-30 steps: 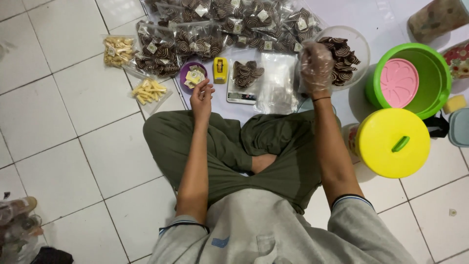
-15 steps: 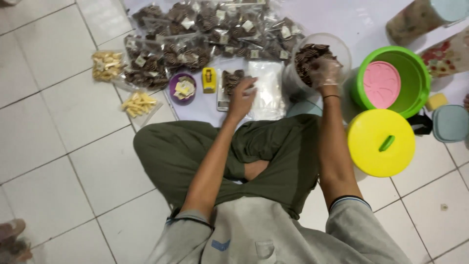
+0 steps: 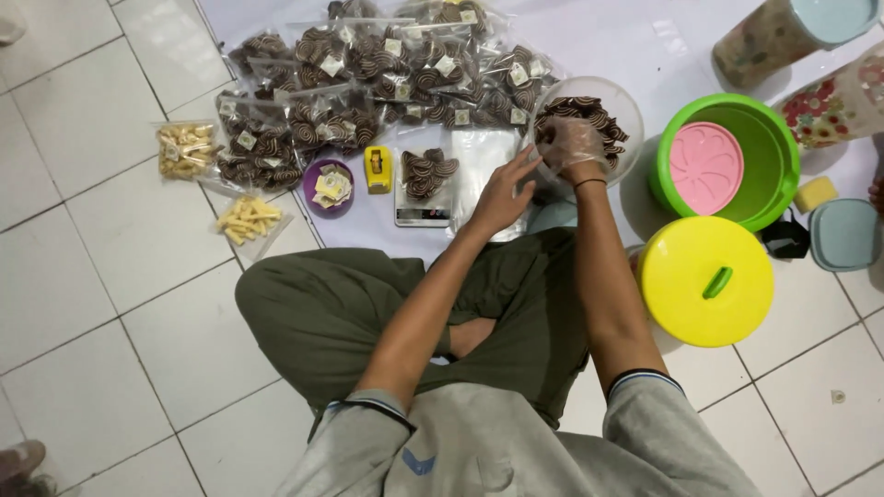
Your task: Weighing chocolate swirl cookies on a digital scale and placing them into plastic bags for packaging.
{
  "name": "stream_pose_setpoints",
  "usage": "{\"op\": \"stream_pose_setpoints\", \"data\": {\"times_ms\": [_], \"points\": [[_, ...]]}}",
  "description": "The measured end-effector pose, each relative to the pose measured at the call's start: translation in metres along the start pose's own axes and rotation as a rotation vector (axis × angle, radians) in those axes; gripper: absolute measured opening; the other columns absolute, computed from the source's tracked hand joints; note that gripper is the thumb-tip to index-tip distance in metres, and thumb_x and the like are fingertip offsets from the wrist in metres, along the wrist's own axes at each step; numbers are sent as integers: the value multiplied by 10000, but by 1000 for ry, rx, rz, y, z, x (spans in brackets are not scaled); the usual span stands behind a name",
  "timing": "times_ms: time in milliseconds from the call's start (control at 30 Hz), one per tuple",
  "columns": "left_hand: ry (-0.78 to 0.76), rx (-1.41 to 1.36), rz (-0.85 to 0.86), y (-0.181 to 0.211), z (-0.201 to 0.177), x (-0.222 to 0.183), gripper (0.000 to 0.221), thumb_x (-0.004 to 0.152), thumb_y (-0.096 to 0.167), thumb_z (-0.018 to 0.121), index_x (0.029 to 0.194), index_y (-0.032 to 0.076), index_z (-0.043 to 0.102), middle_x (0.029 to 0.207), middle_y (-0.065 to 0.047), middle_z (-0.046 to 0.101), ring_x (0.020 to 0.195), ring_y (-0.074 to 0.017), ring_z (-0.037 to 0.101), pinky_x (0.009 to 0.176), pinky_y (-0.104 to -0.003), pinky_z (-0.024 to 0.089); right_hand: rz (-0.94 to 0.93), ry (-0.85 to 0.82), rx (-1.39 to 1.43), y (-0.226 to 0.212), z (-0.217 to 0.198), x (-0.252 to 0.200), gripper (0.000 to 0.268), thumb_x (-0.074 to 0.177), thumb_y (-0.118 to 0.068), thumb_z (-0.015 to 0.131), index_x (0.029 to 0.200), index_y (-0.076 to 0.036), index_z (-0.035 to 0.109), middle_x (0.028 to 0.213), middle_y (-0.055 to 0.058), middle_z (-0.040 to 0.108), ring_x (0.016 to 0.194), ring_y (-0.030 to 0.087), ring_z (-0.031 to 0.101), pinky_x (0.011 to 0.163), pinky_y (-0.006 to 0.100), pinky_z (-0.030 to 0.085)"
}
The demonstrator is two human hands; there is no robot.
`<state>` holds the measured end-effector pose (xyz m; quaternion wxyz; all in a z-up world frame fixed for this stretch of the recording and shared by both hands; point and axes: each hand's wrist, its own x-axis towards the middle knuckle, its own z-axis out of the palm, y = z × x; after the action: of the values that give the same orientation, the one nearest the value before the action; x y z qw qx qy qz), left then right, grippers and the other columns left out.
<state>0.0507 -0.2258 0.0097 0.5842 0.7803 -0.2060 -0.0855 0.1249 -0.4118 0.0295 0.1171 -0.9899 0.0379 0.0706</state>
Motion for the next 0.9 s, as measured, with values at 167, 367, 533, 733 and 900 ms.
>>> {"op": "stream_pose_setpoints", "data": {"times_ms": [167,367,533,733,900], "points": [[101,-95,-47,1,-27,-24,439,1014,118,618,1446,191,596,1523,-142,489,1320,-421,560,1056,-522,496,174,131,92,22,-1,-18,202,879,-292,725,1074,-286,777,959,55,744,956,341,722,814,513,615],[338,-250,-156,-40,-82,-86,396,991,18,597,1370,123,648,1348,-183,588,1194,-407,642,962,-461,563,135,284,185,17,-3,-34,182,897,-235,762,1075,-206,782,945,104,737,955,389,716,807,543,597],[595,-273,-221,-54,-131,-125,341,977,48,628,1312,80,677,1250,-191,655,1099,-297,690,951,-399,560,-378,471,563,-81,-47,-69,136,989,-116,699,1105,-117,769,913,187,760,891,431,717,752,522,561],[755,-269,-218,-61,-158,-152,323,997,71,582,1305,92,676,1217,-158,691,1081,-253,722,941,-383,552,2,24,955,-112,32,-60,194,992,-150,710,1097,9,678,889,191,753,739,230,762,563,293,612],[777,-276,-232,-58,-168,-170,311,992,80,574,1284,75,683,1193,-167,696,1047,-261,732,950,-399,552,172,135,656,-88,92,-39,221,904,-364,768,936,-145,773,798,64,761,826,270,756,725,398,567]]}}
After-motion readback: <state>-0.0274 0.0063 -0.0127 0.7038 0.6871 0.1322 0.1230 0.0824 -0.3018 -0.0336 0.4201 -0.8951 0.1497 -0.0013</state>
